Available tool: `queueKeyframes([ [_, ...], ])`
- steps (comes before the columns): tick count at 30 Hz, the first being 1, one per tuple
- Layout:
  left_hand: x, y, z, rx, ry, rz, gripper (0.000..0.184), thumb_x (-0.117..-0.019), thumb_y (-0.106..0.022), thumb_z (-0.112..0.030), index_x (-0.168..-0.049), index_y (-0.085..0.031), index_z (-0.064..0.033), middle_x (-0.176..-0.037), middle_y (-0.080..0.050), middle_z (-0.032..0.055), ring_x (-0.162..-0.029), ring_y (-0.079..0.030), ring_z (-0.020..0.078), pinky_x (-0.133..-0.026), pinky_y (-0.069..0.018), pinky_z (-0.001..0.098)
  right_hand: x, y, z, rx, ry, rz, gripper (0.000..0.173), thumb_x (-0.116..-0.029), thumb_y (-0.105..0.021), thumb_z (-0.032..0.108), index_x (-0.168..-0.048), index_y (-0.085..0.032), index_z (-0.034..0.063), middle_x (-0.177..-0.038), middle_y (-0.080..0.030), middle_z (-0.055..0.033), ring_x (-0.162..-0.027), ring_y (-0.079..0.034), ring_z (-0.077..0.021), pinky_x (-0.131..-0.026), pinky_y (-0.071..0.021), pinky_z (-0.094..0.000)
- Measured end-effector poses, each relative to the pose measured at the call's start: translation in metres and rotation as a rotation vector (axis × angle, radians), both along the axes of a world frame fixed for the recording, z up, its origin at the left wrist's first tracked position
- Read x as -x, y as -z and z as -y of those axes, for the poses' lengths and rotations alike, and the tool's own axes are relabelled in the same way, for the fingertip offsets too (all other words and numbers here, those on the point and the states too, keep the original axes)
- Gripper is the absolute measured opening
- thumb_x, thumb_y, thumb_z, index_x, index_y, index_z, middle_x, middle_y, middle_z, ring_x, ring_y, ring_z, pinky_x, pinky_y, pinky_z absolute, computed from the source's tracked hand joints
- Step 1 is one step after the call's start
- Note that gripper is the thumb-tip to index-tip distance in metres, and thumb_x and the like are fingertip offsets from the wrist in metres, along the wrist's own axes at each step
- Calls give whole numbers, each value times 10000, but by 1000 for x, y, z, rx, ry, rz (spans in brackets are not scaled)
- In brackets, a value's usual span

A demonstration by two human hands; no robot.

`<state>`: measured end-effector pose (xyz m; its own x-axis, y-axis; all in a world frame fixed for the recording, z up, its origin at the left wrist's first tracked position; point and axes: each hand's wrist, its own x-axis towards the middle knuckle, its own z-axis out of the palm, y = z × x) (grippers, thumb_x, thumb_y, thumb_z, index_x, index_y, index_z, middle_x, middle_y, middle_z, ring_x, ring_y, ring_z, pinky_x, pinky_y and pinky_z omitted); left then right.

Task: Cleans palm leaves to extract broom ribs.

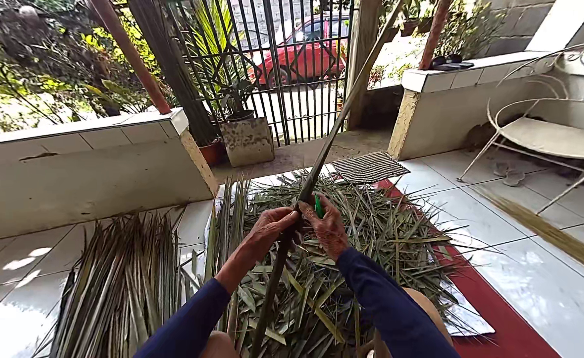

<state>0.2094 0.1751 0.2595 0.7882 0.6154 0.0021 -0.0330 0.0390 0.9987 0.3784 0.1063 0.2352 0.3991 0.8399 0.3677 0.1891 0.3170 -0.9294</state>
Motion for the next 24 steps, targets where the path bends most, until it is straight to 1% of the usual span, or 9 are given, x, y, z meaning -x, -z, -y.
queueKeyframes([
  [4,-7,0,-2,15,2,81,297,-1089,-514,-206,-1238,-646,14,-897,-707,167,-610,-664,190,-544,-583,304,-10,-10,10,31,-56,4,407,-1018,-624,373,-1329,-625,110,-886,-654,-13,-662,-565,-88,-601,-491,-272],
  [7,-3,4,6,36,6,90,336,-1104,-470,-242,-1297,-625,-15,-929,-706,171,-582,-627,164,-511,-537,271,-14,-6,11,3,-28,83,338,-996,-674,270,-1267,-661,69,-982,-726,-29,-859,-682,-83,-790,-575,-274],
  [9,-2,5,12,40,-23,75,380,-1120,-424,-301,-1272,-635,-24,-846,-682,138,-553,-607,154,-482,-524,261,-13,-3,11,-25,-41,92,288,-997,-676,222,-1228,-684,49,-1010,-749,-42,-934,-710,-96,-864,-589,-289],
  [11,-3,4,14,49,-52,93,347,-1118,-437,-282,-1211,-641,-18,-745,-633,108,-519,-581,146,-456,-508,258,-12,-3,12,1,-48,113,303,-1006,-660,291,-1208,-691,66,-970,-735,-31,-880,-696,-89,-818,-583,-288],
  [13,-5,0,15,93,-80,130,314,-1113,-450,-250,-1223,-623,-12,-747,-638,121,-521,-585,151,-461,-509,260,-13,-6,14,68,-86,139,430,-1037,-560,437,-1284,-652,97,-926,-674,-5,-713,-589,-80,-660,-508,-278],
  [15,-4,-3,13,127,-102,168,302,-1114,-443,-232,-1249,-598,-10,-783,-645,143,-517,-582,152,-458,-508,258,-14,-5,16,60,-153,129,458,-1093,-422,446,-1358,-625,131,-962,-682,19,-572,-468,-67,-534,-413,-254],
  [17,-2,-5,11,153,-123,190,286,-1115,-440,-226,-1228,-590,-10,-784,-628,135,-512,-569,146,-452,-503,252,-14,-5,18,44,-200,138,424,-1114,-405,360,-1432,-591,150,-1018,-727,26,-563,-475,-54,-526,-405,-237],
  [19,0,-6,11,157,-131,193,292,-1119,-423,-249,-1205,-588,-24,-751,-603,112,-490,-544,130,-435,-484,240,-13,-5,20,46,-218,182,414,-1106,-446,314,-1469,-571,160,-967,-727,36,-593,-507,-50,-559,-427,-232],
  [24,0,-9,12,155,-135,188,313,-1127,-405,-297,-1148,-597,-51,-695,-557,82,-455,-501,118,-411,-460,228,-11,-5,22,30,-280,205,405,-1090,-501,295,-1460,-588,153,-915,-720,38,-627,-542,-35,-592,-457,-212],
])
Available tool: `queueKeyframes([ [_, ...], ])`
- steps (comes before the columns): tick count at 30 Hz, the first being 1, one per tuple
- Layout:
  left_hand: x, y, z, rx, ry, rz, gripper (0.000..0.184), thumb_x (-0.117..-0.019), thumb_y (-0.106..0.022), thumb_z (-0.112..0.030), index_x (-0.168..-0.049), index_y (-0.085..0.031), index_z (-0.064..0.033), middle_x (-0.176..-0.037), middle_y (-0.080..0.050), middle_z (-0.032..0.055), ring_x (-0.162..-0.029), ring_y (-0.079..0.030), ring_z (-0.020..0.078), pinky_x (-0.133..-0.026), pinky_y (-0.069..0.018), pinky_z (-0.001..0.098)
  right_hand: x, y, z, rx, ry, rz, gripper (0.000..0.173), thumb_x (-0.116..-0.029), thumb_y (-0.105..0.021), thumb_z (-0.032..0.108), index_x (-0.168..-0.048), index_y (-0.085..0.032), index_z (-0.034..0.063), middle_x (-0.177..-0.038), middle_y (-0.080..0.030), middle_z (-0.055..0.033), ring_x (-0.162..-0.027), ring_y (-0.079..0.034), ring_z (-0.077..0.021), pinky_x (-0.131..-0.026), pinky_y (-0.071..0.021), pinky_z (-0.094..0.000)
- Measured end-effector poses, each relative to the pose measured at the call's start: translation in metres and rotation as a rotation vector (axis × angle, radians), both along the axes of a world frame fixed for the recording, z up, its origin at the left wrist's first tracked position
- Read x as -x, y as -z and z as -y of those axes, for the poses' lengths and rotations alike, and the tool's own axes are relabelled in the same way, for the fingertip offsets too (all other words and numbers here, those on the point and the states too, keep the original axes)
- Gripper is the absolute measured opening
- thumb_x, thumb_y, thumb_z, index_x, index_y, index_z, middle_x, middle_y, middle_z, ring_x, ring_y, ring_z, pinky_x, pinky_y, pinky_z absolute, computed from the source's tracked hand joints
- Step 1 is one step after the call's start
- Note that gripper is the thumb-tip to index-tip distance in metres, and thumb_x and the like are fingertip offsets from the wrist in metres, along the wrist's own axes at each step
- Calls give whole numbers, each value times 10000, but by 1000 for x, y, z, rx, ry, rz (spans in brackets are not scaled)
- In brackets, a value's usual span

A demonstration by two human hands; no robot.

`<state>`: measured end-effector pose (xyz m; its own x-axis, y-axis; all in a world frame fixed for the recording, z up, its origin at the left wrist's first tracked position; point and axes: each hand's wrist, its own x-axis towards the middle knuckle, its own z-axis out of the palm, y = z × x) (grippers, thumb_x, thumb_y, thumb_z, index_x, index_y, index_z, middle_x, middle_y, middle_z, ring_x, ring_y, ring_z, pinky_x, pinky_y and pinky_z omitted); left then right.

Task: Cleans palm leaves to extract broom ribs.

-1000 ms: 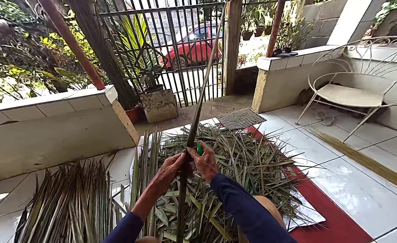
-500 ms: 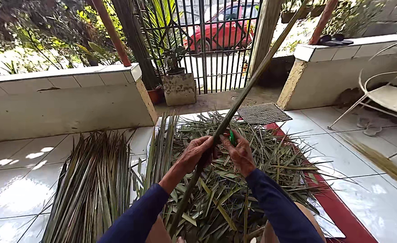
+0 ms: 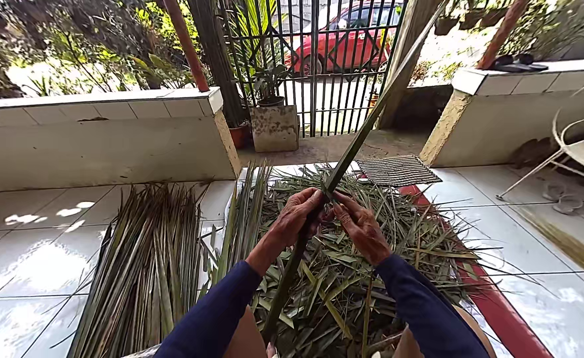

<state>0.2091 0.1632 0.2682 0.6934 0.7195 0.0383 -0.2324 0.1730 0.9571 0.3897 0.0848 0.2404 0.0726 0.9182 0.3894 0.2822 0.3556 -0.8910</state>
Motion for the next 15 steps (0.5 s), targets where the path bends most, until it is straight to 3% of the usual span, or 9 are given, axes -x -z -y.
queueKeyframes([
  [6,2,0,-2,53,54,32,262,-1112,-459,-256,-1076,-603,-40,-639,-493,39,-429,-453,94,-402,-433,210,-2,-1,1,-20,-21,-27,390,-1070,-555,285,-1409,-627,105,-866,-706,23,-639,-564,-48,-590,-470,-205],
  [10,1,4,-7,88,103,68,234,-1103,-479,-237,-1030,-597,-49,-613,-471,16,-426,-441,77,-405,-422,196,-3,1,1,-45,18,-3,367,-1059,-582,276,-1389,-657,135,-861,-703,6,-726,-633,-70,-692,-543,-229],
  [15,-1,6,-10,144,169,121,224,-1097,-475,-218,-979,-587,-65,-585,-437,-15,-425,-414,59,-416,-399,186,-4,0,2,-42,48,-4,365,-1048,-602,278,-1383,-662,145,-896,-719,0,-759,-647,-63,-727,-548,-225],
])
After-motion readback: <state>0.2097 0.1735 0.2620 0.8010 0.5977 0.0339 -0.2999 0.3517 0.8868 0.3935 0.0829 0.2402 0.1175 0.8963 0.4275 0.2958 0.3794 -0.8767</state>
